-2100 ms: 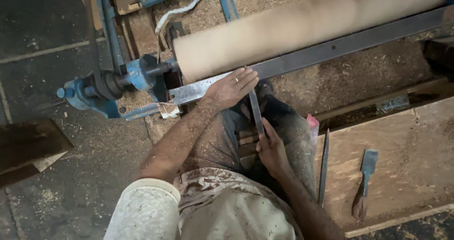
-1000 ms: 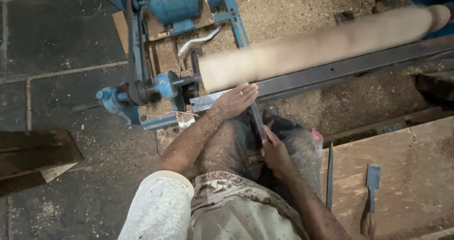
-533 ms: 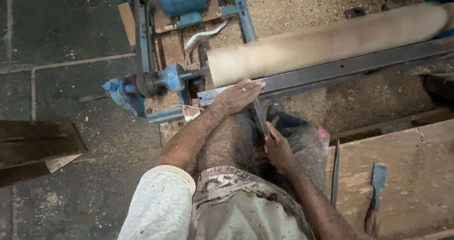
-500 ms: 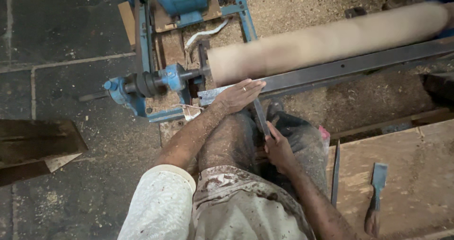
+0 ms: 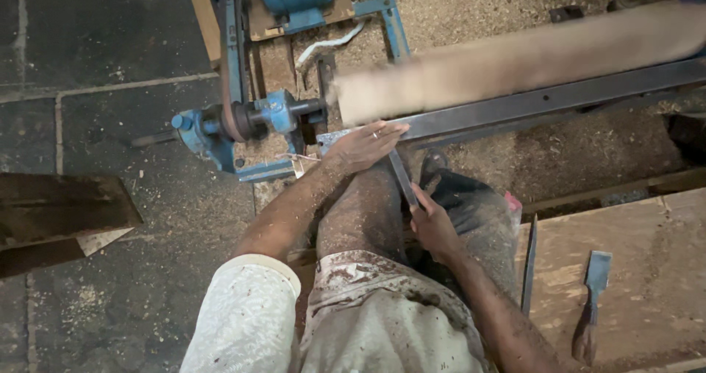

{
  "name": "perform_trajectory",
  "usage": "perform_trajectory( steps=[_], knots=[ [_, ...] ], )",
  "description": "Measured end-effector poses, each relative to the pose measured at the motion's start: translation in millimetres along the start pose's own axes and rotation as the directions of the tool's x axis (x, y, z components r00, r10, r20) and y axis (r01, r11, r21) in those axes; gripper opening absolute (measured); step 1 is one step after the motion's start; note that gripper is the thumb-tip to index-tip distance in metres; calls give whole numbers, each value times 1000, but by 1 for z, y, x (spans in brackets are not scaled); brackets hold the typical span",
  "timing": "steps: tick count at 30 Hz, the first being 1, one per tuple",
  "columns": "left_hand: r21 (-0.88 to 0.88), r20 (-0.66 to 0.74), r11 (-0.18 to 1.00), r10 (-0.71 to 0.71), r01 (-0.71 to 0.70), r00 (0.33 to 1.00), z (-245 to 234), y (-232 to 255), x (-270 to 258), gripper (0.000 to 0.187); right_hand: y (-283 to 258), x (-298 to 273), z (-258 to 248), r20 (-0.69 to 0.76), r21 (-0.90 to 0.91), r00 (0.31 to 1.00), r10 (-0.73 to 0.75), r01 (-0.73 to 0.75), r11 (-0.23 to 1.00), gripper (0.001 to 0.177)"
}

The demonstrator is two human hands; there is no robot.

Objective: The person uses a chisel to shape a cylindrical piece of wood mounted on a lathe. They hold the chisel with both hands and guide it along the spinning wood to carve a decorative pattern. Wood shavings fall to the floor during the process.

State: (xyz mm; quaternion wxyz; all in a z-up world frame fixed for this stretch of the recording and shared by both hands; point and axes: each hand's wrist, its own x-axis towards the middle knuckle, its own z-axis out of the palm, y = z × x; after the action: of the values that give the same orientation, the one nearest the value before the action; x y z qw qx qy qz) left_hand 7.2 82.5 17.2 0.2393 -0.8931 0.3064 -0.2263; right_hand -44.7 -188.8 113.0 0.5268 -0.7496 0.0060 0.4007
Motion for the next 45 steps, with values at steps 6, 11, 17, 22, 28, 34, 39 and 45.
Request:
perform_trajectory(
  steps=[6, 11, 17, 22, 28, 34, 39, 45],
  knots=[
    [-34, -6, 997, -73, 73, 997, -15, -4, -15, 47, 11, 9, 4, 30, 39, 999, -39, 38, 999, 56],
    [8, -37, 996, -90, 90, 995, -20, -7, -15, 49, 13, 13, 5, 74, 110, 994, -82, 74, 991, 57],
    [-2, -75, 997, -79, 79, 994, -16, -8, -28, 47, -4, 9, 2, 84, -59, 996, 13, -8, 998, 56],
    [33, -152, 991, -124, 131, 981, -15, -9, -28, 48, 2, 18, -6, 95, -159, 985, -145, 159, 974, 51],
    [-101, -23, 984, -153, 150, 988, -18, -9, -29, 48, -3, 29, -12, 139, -114, 989, -45, 61, 992, 51],
    [-105, -23, 978, -184, 181, 983, -21, -13, -32, 49, -29, 37, -24, 171, -234, 982, 81, -39, 971, 51],
    [-106, -16, 979, -178, 175, 984, -30, -12, -37, 48, 21, 76, -52, 271, -444, 938, -217, 321, 837, 53],
    [-277, -38, 945, -189, 171, 981, -33, -16, -42, 53, 97, 68, -1, 171, -237, 546, -820, 831, 503, 42]
  ],
)
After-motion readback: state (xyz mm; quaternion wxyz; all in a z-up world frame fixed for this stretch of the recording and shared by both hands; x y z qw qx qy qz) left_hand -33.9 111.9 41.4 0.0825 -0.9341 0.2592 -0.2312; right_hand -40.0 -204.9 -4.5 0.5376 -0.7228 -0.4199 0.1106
